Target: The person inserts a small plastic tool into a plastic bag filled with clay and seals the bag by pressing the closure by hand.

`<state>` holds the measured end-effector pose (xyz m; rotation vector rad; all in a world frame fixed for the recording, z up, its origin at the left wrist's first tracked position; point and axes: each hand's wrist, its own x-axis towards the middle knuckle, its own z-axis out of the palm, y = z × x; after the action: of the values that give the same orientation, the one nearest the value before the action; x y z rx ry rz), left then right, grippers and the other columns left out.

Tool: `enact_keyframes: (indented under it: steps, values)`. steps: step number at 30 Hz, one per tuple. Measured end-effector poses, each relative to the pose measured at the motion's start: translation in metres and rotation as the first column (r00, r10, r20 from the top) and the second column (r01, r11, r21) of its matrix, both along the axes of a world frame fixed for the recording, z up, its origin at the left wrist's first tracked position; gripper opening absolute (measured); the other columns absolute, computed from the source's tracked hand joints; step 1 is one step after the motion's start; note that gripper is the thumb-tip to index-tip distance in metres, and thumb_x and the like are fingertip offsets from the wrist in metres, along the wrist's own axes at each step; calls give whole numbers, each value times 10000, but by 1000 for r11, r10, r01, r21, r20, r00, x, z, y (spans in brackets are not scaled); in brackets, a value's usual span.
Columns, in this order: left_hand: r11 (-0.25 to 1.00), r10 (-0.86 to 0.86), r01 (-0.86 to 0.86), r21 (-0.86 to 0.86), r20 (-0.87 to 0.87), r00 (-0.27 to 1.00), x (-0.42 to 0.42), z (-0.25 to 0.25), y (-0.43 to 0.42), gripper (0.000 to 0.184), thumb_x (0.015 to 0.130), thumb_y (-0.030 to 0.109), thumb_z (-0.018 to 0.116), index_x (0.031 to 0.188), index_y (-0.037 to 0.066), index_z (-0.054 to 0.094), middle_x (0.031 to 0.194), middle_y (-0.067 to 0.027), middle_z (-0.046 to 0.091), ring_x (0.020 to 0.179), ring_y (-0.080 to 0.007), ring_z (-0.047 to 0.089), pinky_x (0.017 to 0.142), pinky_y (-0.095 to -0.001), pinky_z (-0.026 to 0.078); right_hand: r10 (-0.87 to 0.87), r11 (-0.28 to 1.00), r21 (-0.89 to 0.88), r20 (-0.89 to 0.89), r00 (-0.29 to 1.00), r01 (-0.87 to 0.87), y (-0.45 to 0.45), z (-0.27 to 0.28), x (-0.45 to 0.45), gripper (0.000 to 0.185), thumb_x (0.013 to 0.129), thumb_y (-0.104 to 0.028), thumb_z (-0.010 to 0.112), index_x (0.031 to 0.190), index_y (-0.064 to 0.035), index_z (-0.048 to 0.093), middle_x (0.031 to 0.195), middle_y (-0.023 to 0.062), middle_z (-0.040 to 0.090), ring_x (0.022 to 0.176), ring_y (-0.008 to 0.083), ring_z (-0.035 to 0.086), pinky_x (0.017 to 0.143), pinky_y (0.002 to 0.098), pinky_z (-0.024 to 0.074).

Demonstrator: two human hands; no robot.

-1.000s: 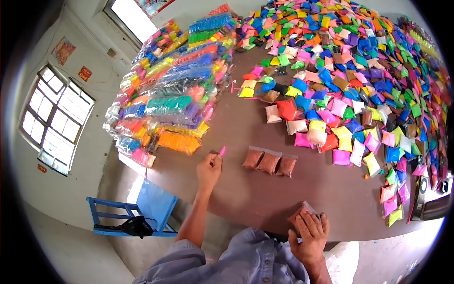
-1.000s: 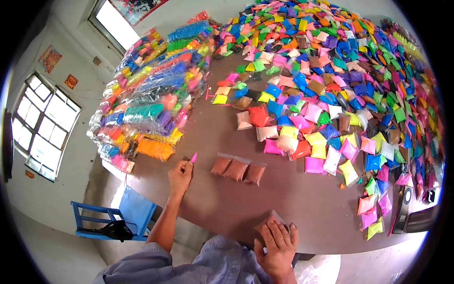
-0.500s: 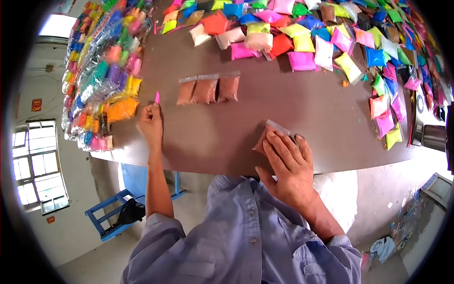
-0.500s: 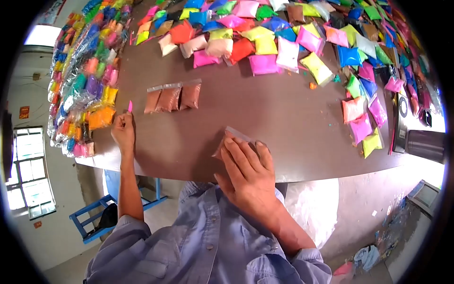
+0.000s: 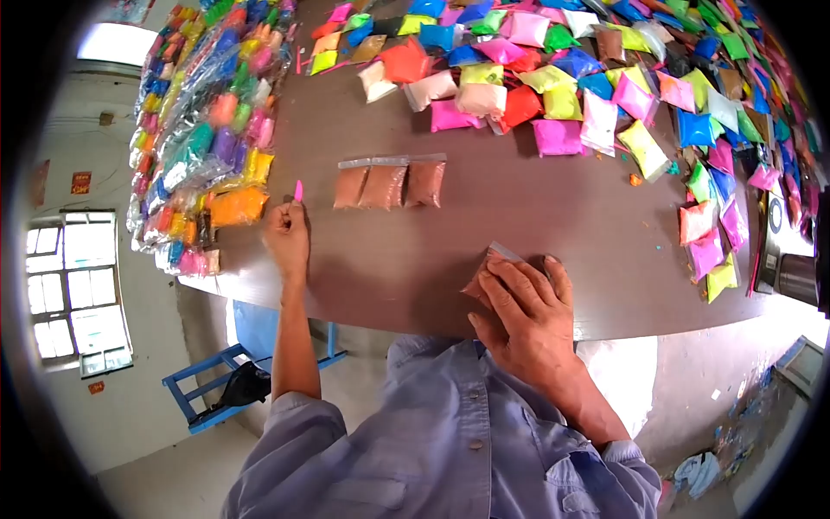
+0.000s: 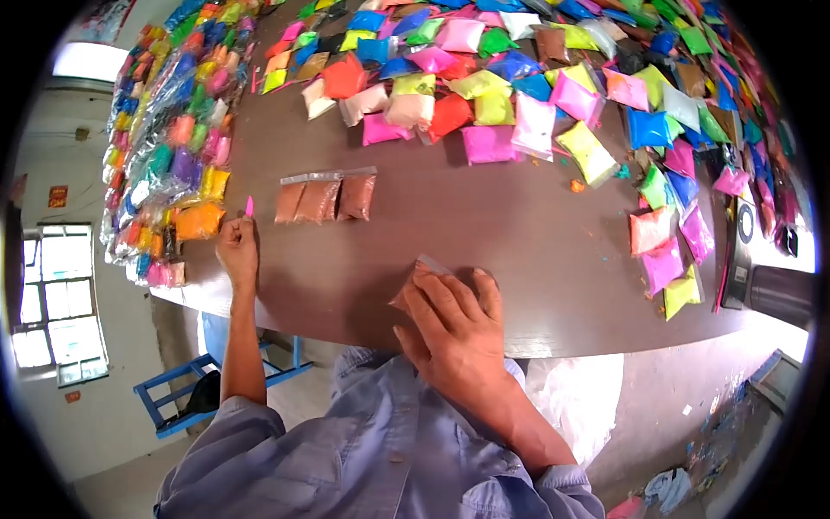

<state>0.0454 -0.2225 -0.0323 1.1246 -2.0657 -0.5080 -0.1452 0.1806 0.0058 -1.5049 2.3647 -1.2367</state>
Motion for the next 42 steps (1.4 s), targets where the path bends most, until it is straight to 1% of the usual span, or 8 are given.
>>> enact_keyframes:
  steps: [7, 16, 18, 25, 30, 35, 37, 42]
  values:
    - [1000, 19, -19, 0, -31, 999, 4, -8, -8, 184, 1027, 145, 740, 920, -5, 727, 719, 27, 638, 661, -50, 545, 612, -275, 455, -30, 999, -13, -55, 998, 29, -2, -8, -1, 580, 818, -231, 865, 1332, -8, 715, 1450, 165, 680, 1340, 386, 640, 1168, 587, 431]
    - [998, -2, 5, 58, -65, 998, 1, -7, -4, 188, 1030, 155, 743, 922, 3, 726, 707, 15, 627, 651, -65, 534, 611, -282, 454, -74, 989, 113, -178, 981, 95, -11, 5, 8, 516, 812, -233, 874, 1266, -31, 733, 1407, 107, 683, 1345, 305, 632, 1154, 583, 430]
    - [1000, -13, 12, -22, -13, 1000, 1, -4, -2, 194, 1034, 167, 748, 932, 3, 729, 706, 18, 613, 650, -61, 523, 607, -277, 445, -86, 992, 76, -191, 978, 102, -11, 1, 11, 490, 834, -233, 861, 1265, -38, 733, 1411, 100, 684, 1349, 293, 634, 1159, 578, 422]
    - [996, -83, 82, -30, -32, 996, 5, -6, -6, 209, 1035, 211, 767, 975, 12, 752, 709, 16, 638, 654, -65, 541, 618, -273, 458, -133, 984, 87, -217, 967, 155, -15, -8, 22, 483, 870, -230, 854, 1298, -43, 732, 1423, 109, 689, 1368, 314, 629, 1183, 566, 403]
    - [986, -128, 123, -111, -39, 991, 5, -4, -6, 219, 1031, 233, 777, 985, 20, 763, 722, -42, 651, 657, -101, 571, 632, -295, 484, -99, 978, 159, -239, 966, 139, -14, 0, 22, 519, 871, -247, 859, 1322, -28, 725, 1458, 127, 675, 1376, 335, 623, 1195, 570, 391]
    - [996, -88, 89, 4, -41, 995, 8, 1, -2, 220, 1035, 235, 773, 1014, 17, 770, 730, -48, 662, 658, -108, 573, 635, -301, 489, -114, 978, 146, -217, 969, 148, -8, 3, 30, 571, 876, -250, 858, 1363, 9, 708, 1489, 168, 667, 1354, 369, 636, 1198, 562, 392]
    - [994, -90, 92, 54, -34, 995, 8, 2, -2, 260, 1054, 250, 763, 1033, -9, 756, 799, -17, 674, 756, -61, 583, 689, -252, 468, -77, 981, 156, -235, 969, 116, -6, -1, 34, 556, 872, -239, 859, 1348, 13, 719, 1478, 178, 675, 1344, 377, 645, 1192, 558, 407]
    - [993, -108, 110, 47, -31, 994, 9, 0, -8, 247, 1053, 243, 760, 1026, -3, 756, 776, -25, 655, 728, -80, 573, 672, -271, 473, -133, 984, 88, -216, 967, 155, -15, -4, 31, 489, 846, -212, 868, 1275, -5, 761, 1391, 162, 729, 1290, 351, 686, 1143, 543, 470]
